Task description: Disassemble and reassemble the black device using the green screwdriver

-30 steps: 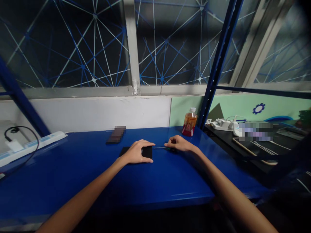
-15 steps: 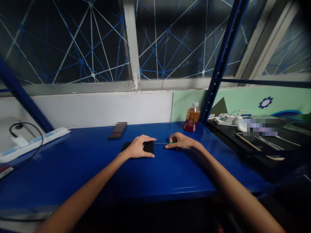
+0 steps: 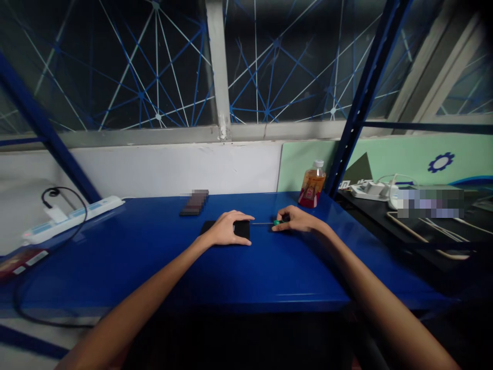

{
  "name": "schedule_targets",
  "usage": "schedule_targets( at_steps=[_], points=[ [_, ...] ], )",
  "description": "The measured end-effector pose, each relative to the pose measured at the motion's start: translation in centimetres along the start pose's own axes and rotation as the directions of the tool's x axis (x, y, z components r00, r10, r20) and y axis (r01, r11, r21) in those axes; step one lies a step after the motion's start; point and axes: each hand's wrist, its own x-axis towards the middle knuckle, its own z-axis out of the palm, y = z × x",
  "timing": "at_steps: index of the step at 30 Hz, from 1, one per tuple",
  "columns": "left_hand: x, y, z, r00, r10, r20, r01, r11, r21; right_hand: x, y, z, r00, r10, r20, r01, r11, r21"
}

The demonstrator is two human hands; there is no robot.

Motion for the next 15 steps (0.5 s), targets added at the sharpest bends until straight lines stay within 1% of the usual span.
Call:
schedule_targets(
  at_steps=[4, 7, 11, 15],
  points=[
    [-0.06, -0.17, 0.13, 1.000, 0.002, -0.004, -0.002, 1.000, -0.005, 0.25, 0.12, 0.44, 1.000, 0.009, -0.011, -0.009, 1.000, 0.014],
    [-0.12, -0.26, 0.20, 1.000, 0.004, -0.007, -0.004, 1.000, -0.009, 0.29, 0.09, 0.55, 0.999, 0.013, -0.046, -0.013, 1.000, 0.009],
    [-0.14, -0.22, 0.22, 1.000, 0.006, -0.009, -0.006, 1.000, -0.008, 0.19, -0.08, 0.17, 0.997, -0.024, -0.077, 0.020, 0.998, -0.053],
    [-0.13, -0.24, 0.24, 1.000, 0.013, 0.000, -0.013, 1.000, -0.008, 0.02, -0.43, -0.30, 0.998, -0.027, -0.053, 0.020, 0.992, -0.125]
  ],
)
